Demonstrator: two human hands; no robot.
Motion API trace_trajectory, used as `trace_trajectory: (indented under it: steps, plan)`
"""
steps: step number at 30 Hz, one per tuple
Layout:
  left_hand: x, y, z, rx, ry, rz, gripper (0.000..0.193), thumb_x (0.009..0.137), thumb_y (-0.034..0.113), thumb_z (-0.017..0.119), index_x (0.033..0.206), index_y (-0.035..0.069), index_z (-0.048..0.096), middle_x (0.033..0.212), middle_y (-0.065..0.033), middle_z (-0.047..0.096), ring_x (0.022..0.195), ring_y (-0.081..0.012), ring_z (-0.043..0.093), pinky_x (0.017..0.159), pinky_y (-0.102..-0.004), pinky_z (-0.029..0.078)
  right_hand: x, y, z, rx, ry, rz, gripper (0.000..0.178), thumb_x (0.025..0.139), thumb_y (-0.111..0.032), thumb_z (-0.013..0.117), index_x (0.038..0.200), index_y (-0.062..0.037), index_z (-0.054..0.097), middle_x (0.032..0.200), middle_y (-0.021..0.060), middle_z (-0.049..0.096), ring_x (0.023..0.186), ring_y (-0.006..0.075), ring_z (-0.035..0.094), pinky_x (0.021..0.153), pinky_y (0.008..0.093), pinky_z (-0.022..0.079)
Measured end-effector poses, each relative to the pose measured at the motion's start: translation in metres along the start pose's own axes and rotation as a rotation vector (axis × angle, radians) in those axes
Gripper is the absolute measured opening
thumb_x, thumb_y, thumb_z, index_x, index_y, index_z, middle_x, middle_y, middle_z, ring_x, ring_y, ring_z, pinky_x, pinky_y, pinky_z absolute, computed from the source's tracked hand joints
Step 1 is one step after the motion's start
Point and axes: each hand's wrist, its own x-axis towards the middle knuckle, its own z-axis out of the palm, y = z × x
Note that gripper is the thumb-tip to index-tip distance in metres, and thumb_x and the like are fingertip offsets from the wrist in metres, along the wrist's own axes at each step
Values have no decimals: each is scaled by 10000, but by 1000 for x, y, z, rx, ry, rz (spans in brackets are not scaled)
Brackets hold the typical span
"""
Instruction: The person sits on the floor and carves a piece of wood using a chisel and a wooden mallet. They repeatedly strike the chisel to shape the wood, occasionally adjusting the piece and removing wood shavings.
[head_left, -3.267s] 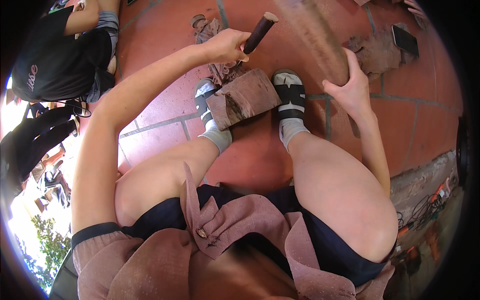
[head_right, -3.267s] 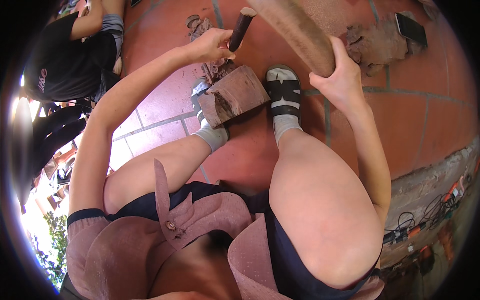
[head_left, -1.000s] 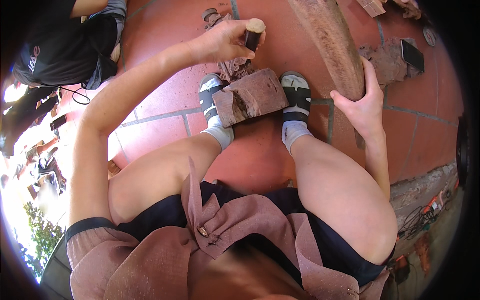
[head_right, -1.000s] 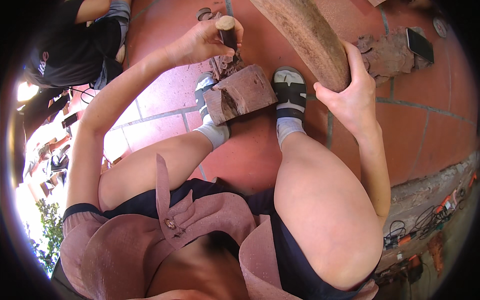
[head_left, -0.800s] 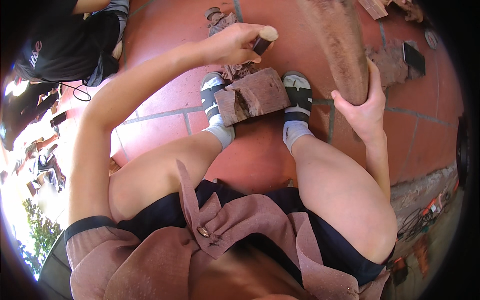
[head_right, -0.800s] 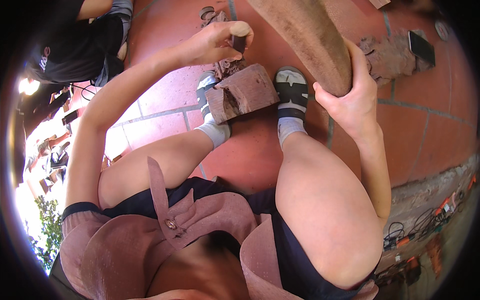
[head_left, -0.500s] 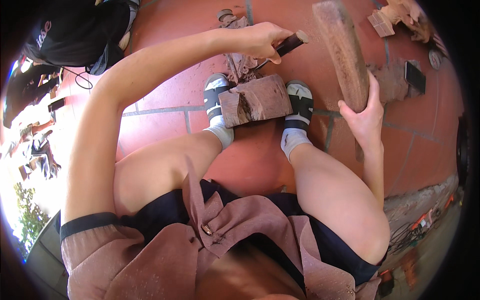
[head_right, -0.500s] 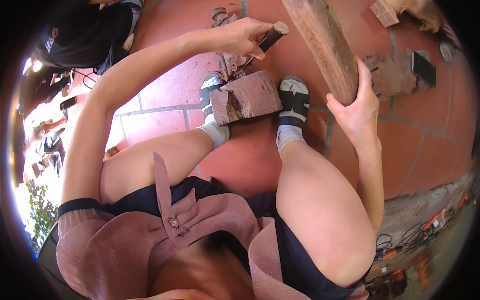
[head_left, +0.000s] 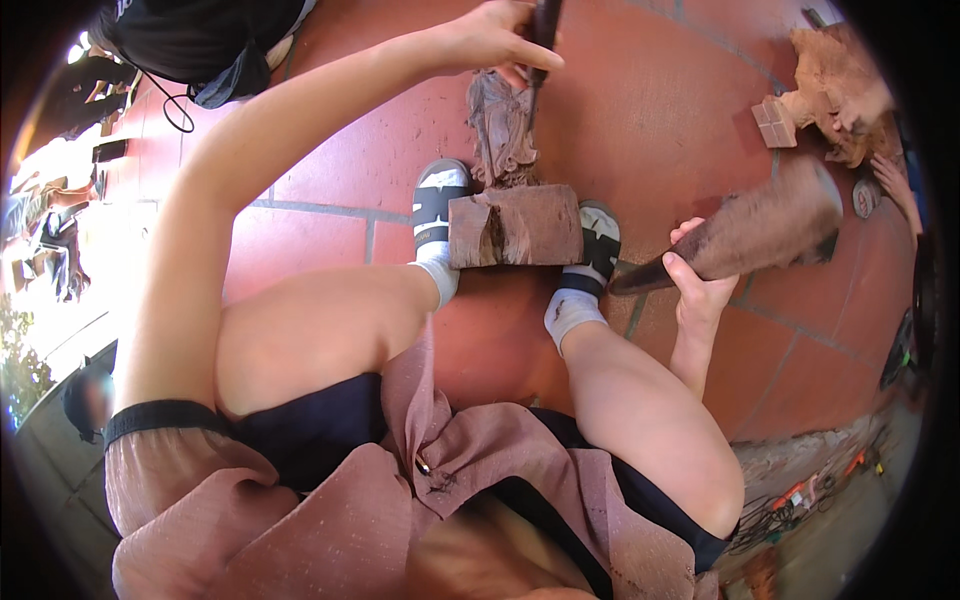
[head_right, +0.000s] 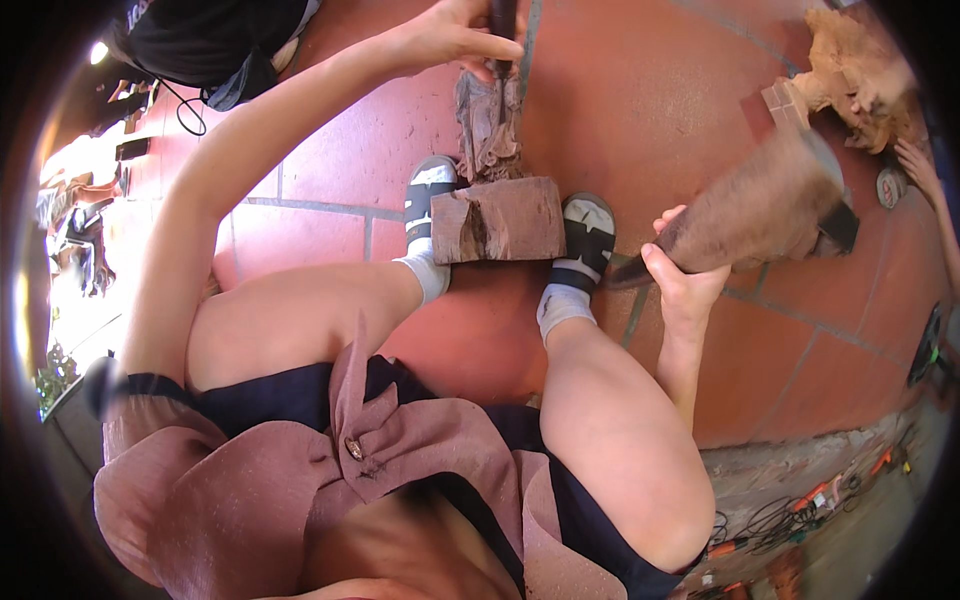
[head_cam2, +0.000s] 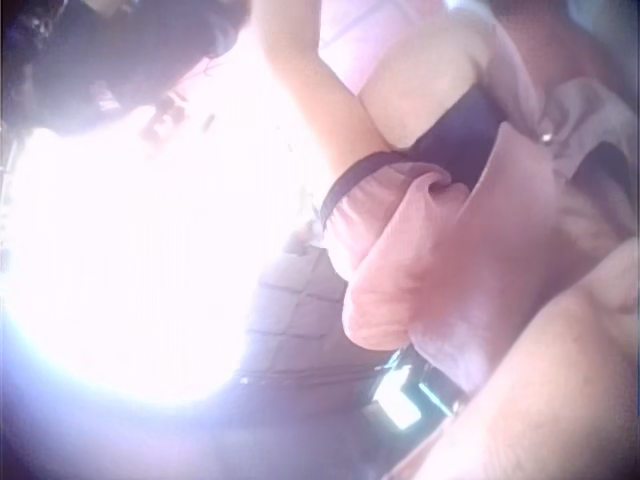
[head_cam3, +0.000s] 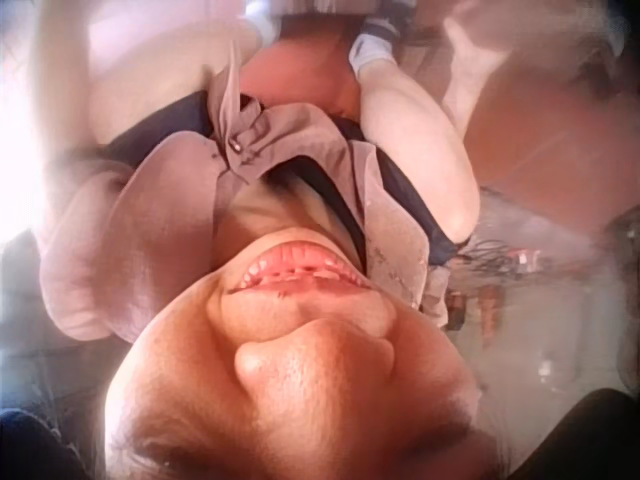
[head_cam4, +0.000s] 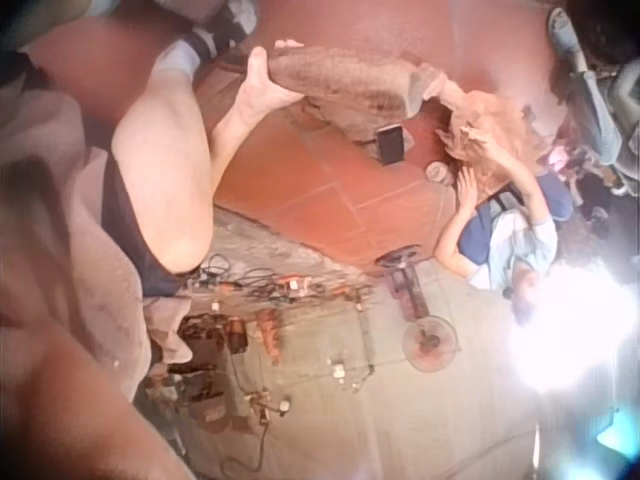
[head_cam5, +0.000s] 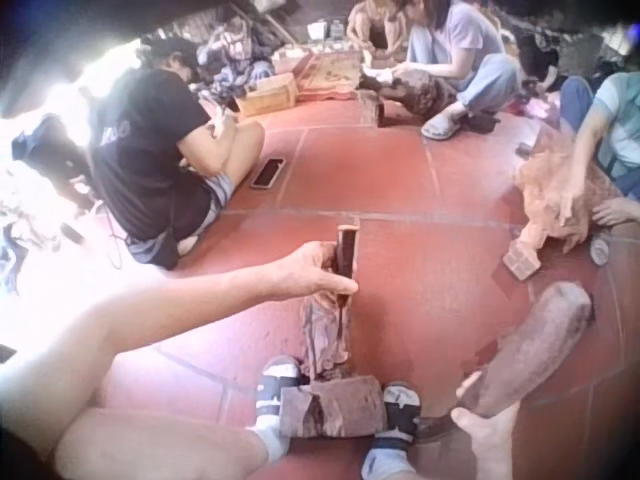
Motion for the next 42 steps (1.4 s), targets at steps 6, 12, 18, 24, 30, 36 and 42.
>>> trace_trajectory:
  steps: [6, 12, 18, 24, 30, 36, 42]
  plan:
    - [-35, -48, -28, 182, 339, 204, 385, 904, 321, 662, 1137, 28, 573, 935, -74, 647, 821, -149, 664, 700, -297, 565, -3, 17, -14, -19, 63, -27, 538, 664, 145, 663, 1169, 4, 541, 1109, 109, 578, 1045, 212, 577, 962, 369, 459]
    - [-50, -89, -30, -141, 392, 81, 303, 935, 239, 622, 1108, -1, 559, 1013, -114, 638, 901, -195, 670, 741, -337, 586, -12, 9, 5, -29, 101, 5, 577, 680, 115, 692, 1214, -11, 515, 1105, 104, 583, 1043, 212, 570, 963, 369, 455]
    - [-35, -74, -23, -109, 303, 274, 343, 903, 90, 635, 1211, 24, 499, 1109, -111, 615, 1015, -212, 638, 853, -356, 563, -12, 24, -5, -141, -4, 50, 533, 695, 73, 745, 1166, -23, 513, 1015, 90, 615, 966, 169, 586, 857, 324, 486]
    - [17, -46, 6, 462, 229, 546, 590, 734, 163, 769, 1261, 79, 518, 1026, -113, 651, 882, -235, 655, 802, -363, 537, 4, 20, 12, -140, -56, 214, 426, 698, 50, 768, 1055, -19, 545, 872, 63, 630, 812, 140, 609, 750, 295, 509]
    - [41, -34, 28, 660, 121, 510, 636, 721, 110, 728, 1313, 105, 495, 965, -140, 644, 892, -268, 651, 813, -378, 525, 4, 27, 27, -48, -4, 303, 378, 689, 56, 735, 1014, -14, 553, 835, 60, 626, 759, 132, 606, 712, 273, 505]
    - [42, -42, 31, 689, 120, 525, 613, 720, 97, 717, 1293, 84, 500, 987, -156, 650, 919, -299, 646, 834, -392, 515, 4, 30, 24, -76, -1, 367, 361, 684, 62, 720, 998, -13, 558, 831, 56, 625, 762, 135, 607, 706, 276, 501]
    - [43, -39, 34, 677, 94, 566, 631, 702, 89, 723, 1294, 74, 504, 983, -165, 647, 915, -302, 643, 819, -397, 508, 11, 24, 26, -113, -9, 287, 346, 706, 69, 695, 1007, 2, 539, 831, 86, 625, 701, 155, 605, 646, 296, 504]
